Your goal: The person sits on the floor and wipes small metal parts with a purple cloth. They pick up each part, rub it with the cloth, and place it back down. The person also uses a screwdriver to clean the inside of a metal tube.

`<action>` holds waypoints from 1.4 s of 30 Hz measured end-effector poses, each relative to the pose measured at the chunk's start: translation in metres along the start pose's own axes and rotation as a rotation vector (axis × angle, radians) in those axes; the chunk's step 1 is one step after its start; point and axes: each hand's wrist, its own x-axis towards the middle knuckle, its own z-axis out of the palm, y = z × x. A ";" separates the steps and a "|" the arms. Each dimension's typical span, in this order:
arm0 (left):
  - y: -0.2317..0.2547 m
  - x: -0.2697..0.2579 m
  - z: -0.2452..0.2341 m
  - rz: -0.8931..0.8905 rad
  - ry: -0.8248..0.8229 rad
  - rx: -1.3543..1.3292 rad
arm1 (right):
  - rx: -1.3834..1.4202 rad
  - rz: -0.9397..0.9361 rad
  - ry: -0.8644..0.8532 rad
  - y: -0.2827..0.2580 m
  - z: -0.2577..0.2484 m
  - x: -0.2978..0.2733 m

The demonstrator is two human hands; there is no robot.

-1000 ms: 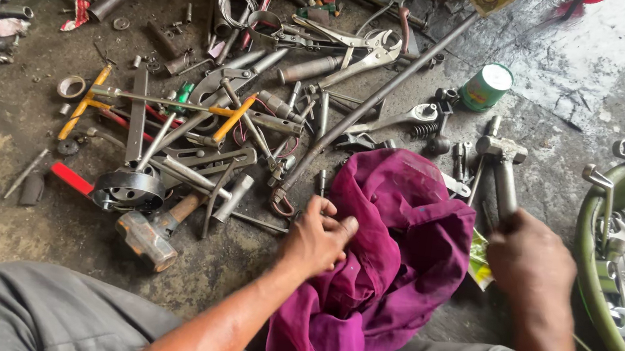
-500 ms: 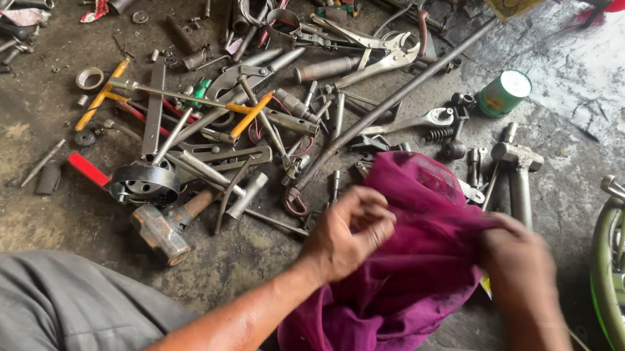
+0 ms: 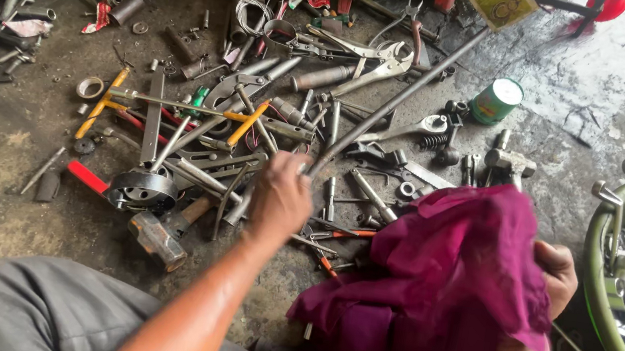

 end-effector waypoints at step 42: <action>0.086 -0.008 0.007 -0.482 -0.429 -1.278 | -1.427 -0.822 -0.239 0.044 0.112 -0.016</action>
